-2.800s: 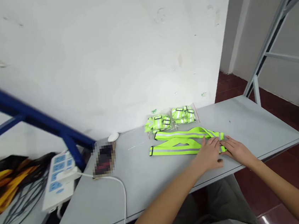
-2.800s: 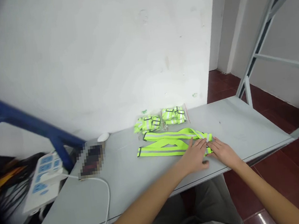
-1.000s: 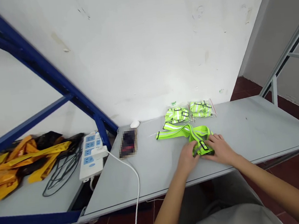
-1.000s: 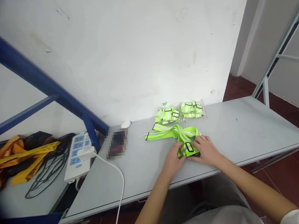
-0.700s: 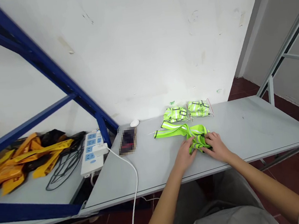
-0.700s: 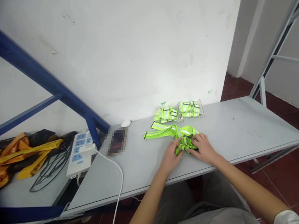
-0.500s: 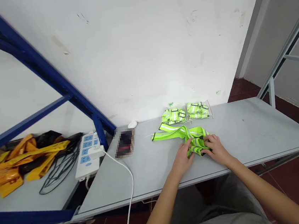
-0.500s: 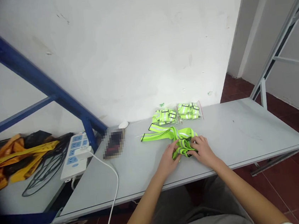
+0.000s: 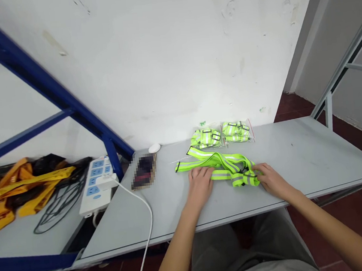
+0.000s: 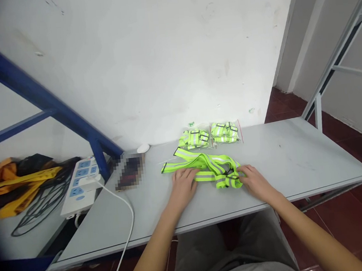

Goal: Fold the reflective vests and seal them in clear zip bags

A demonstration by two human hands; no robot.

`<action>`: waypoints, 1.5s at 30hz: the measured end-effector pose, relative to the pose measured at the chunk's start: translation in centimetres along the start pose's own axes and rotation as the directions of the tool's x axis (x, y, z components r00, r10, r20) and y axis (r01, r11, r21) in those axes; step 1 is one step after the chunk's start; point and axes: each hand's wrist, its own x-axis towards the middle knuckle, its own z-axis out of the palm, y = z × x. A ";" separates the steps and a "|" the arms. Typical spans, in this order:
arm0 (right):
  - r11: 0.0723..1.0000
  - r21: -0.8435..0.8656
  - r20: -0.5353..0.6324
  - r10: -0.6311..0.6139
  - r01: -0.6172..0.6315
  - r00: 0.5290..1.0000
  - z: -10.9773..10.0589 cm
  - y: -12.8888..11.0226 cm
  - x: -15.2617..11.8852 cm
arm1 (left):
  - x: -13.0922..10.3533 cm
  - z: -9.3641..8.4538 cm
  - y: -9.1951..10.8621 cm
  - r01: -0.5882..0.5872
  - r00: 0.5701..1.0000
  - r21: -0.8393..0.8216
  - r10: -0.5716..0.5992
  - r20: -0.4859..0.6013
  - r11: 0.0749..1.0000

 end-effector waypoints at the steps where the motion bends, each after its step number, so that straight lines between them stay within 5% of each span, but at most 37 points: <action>1: 1.000 0.002 0.003 0.000 0.000 1.000 -0.1 0.0 -0.1 | 0.0 -0.4 -0.2 0.024 1.000 0.002 -0.024 -0.006 1.000; 5: 0.994 0.089 -0.012 0.063 -0.062 0.998 -0.3 -0.2 -0.1 | 0.0 -2.1 0.8 0.015 0.999 -0.135 -0.008 0.050 0.991; 9: 0.909 0.348 -0.062 0.264 -0.227 0.962 -0.5 -0.1 0.1 | 0.4 -2.6 5.3 -0.115 0.985 -0.293 0.148 0.092 0.949; 11: 0.773 0.532 -0.085 0.453 -0.344 0.887 -0.6 0.4 0.2 | 1.0 -1.6 8.0 -0.146 0.976 -0.274 0.183 0.114 0.951; 16: 0.325 0.846 -0.032 0.822 -0.423 0.569 -0.3 2.0 0.1 | 2.2 2.5 11.7 -0.113 0.979 -0.169 0.139 0.152 0.979; 20: 0.200 0.910 0.001 0.875 -0.363 0.484 0.1 3.3 -0.1 | 2.0 4.1 11.3 -0.014 1.000 -0.384 0.021 0.016 0.923; 22: 0.146 0.939 0.011 0.892 -0.312 0.452 0.0 4.1 -0.2 | 2.0 4.0 10.7 0.084 0.993 -0.633 -0.115 -0.009 0.770; 24: 0.113 0.957 0.011 0.908 -0.268 0.419 -0.3 4.9 -0.3 | 2.1 3.6 10.2 0.166 0.977 -0.871 -0.197 0.082 0.462; 27: 0.094 0.967 0.003 0.925 -0.237 0.379 -0.7 6.0 -0.7 | 2.1 3.0 9.5 0.210 0.970 -0.978 -0.131 0.207 0.011; 31: 0.124 0.957 -0.016 0.925 -0.263 0.380 -0.5 6.7 -1.2 | 1.7 2.8 8.6 0.134 0.987 -0.978 -0.068 0.146 -0.157; 34: 0.174 0.929 -0.030 0.915 -0.326 0.402 -0.3 6.9 -1.5 | 1.5 2.2 8.2 0.078 0.993 -0.991 -0.082 0.087 -0.105; 37: 0.238 0.878 -0.048 0.907 -0.415 0.419 -0.2 7.6 -1.2 | 1.5 0.9 9.1 0.132 0.991 -0.987 -0.019 0.131 0.090; 40: 0.315 0.790 -0.062 0.894 -0.526 0.443 -0.6 9.3 -0.3 | 1.6 0.1 12.1 0.185 0.961 -0.934 0.142 0.237 0.306; 42: 0.374 0.703 -0.066 0.881 -0.605 0.468 -1.3 10.8 0.7 | 1.7 0.5 15.0 0.082 0.948 -0.884 0.239 0.213 0.461; 45: 0.463 0.536 -0.053 0.853 -0.706 0.519 -3.2 12.7 1.6 | 2.0 2.8 19.3 -0.220 0.879 -0.692 0.447 0.165 0.687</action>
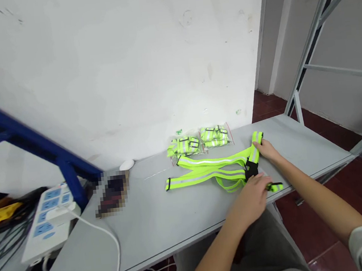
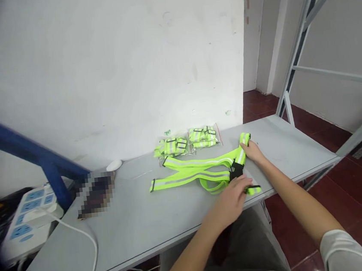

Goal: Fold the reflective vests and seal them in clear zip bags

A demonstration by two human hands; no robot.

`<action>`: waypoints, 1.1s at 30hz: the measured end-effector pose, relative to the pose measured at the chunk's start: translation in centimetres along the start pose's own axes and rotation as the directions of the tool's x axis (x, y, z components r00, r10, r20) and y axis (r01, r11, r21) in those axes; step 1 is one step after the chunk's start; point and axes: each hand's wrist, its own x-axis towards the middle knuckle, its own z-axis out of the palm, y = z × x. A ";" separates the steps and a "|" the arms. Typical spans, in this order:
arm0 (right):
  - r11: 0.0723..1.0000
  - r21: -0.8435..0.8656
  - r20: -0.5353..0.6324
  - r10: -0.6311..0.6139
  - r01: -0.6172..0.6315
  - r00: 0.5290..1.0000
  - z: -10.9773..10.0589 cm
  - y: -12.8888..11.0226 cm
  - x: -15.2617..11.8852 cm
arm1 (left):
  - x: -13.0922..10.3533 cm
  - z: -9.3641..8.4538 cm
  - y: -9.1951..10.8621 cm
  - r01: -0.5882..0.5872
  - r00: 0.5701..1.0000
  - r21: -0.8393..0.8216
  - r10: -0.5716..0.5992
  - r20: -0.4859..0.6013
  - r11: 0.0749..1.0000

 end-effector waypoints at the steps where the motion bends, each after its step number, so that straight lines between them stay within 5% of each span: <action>1: 0.998 -0.064 0.023 -0.016 0.017 1.000 -0.7 -0.3 0.4 | 0.7 1.2 0.0 -0.058 0.997 0.088 0.054 0.048 0.994; 4: 0.971 -0.228 0.111 -0.054 0.078 0.992 -2.5 -0.7 -0.2 | 2.2 3.8 -0.6 -0.108 0.992 0.222 0.090 0.092 0.969; 7: 0.929 -0.347 0.194 -0.065 0.131 0.979 -2.8 -0.9 -2.1 | 2.5 4.3 -1.2 -0.142 0.988 0.206 0.125 0.091 0.968; 13: 0.851 -0.510 0.190 -0.031 0.126 0.981 -0.4 -1.4 -2.8 | 2.1 0.6 -1.4 -0.285 0.952 0.280 0.238 0.192 0.917; 17: 0.846 -0.522 0.240 0.029 0.104 0.970 -1.0 -1.4 -1.4 | 1.0 -4.3 -5.2 -0.034 0.999 0.467 0.018 0.038 0.884; 20: 0.846 -0.527 0.213 0.036 0.084 0.976 -1.7 -1.3 -0.7 | -0.8 -6.8 -9.0 0.231 0.965 0.569 -0.262 -0.027 0.789; 23: 0.842 -0.531 0.201 0.018 0.094 0.979 -1.3 -1.5 -0.8 | -2.5 -7.3 -10.9 0.231 0.956 0.613 -0.293 0.001 0.756; 28: 0.829 -0.548 0.189 0.000 0.105 0.982 0.6 -1.6 -1.2 | -3.6 -7.0 -10.6 0.196 0.967 0.626 -0.253 0.003 0.755; 33: 0.842 -0.537 0.094 -0.006 0.056 0.996 0.1 -1.5 0.2 | -4.0 -7.6 -10.7 0.205 0.967 0.633 -0.255 -0.012 0.746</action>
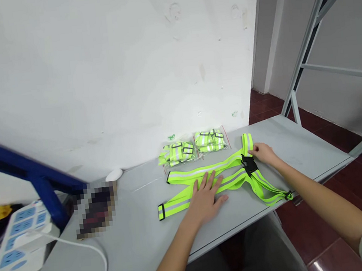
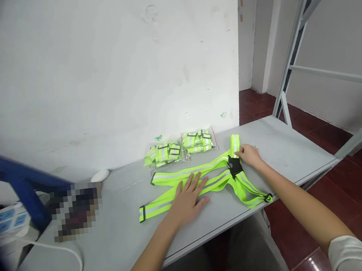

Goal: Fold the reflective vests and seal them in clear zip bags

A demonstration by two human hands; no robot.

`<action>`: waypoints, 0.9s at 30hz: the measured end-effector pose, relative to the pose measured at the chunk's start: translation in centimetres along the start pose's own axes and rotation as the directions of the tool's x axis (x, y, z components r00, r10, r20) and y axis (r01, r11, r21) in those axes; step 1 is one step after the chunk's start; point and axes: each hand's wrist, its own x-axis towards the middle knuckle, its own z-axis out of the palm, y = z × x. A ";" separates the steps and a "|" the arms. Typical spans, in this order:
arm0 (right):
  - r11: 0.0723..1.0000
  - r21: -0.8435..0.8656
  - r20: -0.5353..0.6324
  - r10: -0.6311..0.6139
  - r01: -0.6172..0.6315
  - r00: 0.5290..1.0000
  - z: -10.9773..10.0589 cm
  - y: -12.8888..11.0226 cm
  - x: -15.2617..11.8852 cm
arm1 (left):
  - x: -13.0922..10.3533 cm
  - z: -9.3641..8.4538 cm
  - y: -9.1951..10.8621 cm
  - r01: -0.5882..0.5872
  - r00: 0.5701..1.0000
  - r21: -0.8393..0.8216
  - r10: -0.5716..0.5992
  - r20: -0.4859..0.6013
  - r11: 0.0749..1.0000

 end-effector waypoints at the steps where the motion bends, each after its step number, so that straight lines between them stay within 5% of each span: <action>1: 1.000 0.003 -0.019 0.003 -0.003 1.000 -0.3 0.1 0.5 | -0.1 0.0 -0.1 0.008 1.000 0.000 -0.008 0.002 1.000; 6: 1.000 0.000 0.011 -0.030 0.030 0.999 -1.0 0.0 2.4 | -1.0 -0.3 -1.1 0.043 0.999 0.007 -0.043 -0.010 0.999; 13: 0.990 0.023 0.033 -0.141 0.140 0.989 -1.1 -0.5 1.5 | -1.9 -1.2 -2.2 0.098 0.985 -0.040 -0.103 -0.138 0.994; 19: 0.967 0.078 0.147 -0.251 0.242 0.957 -2.1 -0.8 -0.5 | 4.6 -3.5 3.4 -0.075 0.968 -0.210 0.021 -0.249 0.975; 23: 0.973 0.043 0.110 -0.232 0.228 0.967 -2.5 -1.5 -5.8 | 9.7 -3.3 6.2 -0.114 0.989 -0.187 0.093 -0.117 0.976; 27: 0.968 -0.134 0.129 -0.196 0.213 0.972 -1.4 -2.5 -10.4 | 11.7 -2.2 6.2 -0.104 0.991 -0.162 0.116 0.064 0.981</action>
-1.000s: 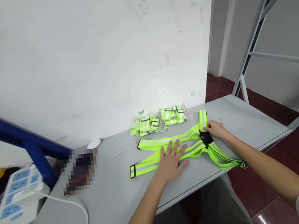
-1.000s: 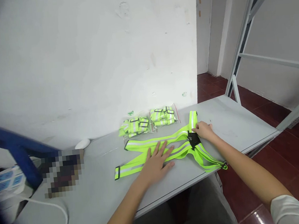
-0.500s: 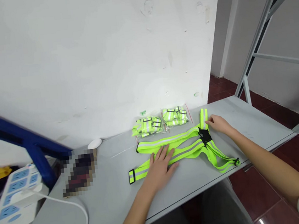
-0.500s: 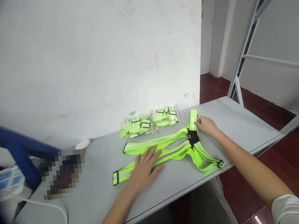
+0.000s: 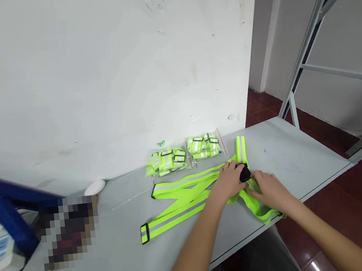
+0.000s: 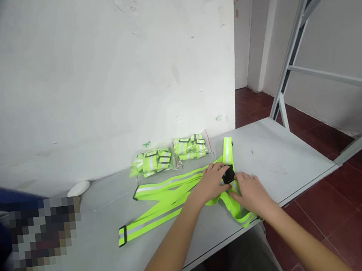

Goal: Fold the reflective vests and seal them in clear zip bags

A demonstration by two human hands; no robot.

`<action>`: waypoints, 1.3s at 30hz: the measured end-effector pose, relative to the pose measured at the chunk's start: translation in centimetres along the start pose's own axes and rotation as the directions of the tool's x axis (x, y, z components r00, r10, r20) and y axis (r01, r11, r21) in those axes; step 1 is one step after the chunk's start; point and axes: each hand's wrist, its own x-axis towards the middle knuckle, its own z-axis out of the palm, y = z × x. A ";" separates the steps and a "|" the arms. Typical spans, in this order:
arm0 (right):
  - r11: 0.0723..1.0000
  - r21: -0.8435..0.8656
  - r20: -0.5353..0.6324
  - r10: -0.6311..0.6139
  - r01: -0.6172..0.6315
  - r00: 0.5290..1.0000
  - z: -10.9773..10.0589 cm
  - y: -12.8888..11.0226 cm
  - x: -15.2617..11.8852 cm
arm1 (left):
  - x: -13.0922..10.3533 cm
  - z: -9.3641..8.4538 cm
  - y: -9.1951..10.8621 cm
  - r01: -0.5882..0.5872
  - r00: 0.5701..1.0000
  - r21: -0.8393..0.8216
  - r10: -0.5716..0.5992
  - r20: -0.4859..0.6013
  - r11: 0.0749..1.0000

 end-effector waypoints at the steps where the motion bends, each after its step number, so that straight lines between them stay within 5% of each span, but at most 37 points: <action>1: 0.999 -0.020 0.005 0.029 -0.029 1.000 0.3 -0.4 -0.4 | 0.1 0.2 -0.2 0.000 1.000 -0.001 0.000 0.010 1.000; 8: 0.977 -0.213 0.103 0.007 0.016 0.995 -0.6 -0.7 0.1 | 0.6 1.5 -0.7 0.021 0.991 0.027 -0.018 -0.136 0.999; 15: 0.863 -0.485 0.151 -0.076 0.141 0.986 -1.6 0.0 -0.7 | 1.3 3.0 1.4 0.070 0.966 0.172 -0.023 -0.259 0.983; 19: 0.854 -0.505 0.140 -0.057 0.121 0.988 -2.5 1.6 -0.7 | 1.2 3.0 2.2 0.107 0.949 0.165 -0.052 -0.311 0.980; 26: 0.913 -0.387 -0.004 0.138 -0.129 0.990 -3.5 5.1 1.0 | -3.4 2.8 0.4 0.147 0.985 0.180 -0.127 -0.117 0.973; 32: 0.949 -0.147 -0.167 0.254 -0.279 0.953 -1.7 2.1 7.3 | -7.7 1.1 1.5 0.161 0.981 0.121 -0.172 0.090 0.979; 35: 0.943 -0.030 -0.209 0.318 -0.331 0.925 -0.1 0.9 10.8 | -7.3 -0.8 0.9 0.128 0.974 -0.037 -0.118 0.191 0.991; 39: 0.949 0.124 -0.254 0.313 -0.290 0.915 1.6 1.5 12.9 | -3.4 -3.0 -1.6 0.177 0.983 -0.359 -0.147 0.109 0.916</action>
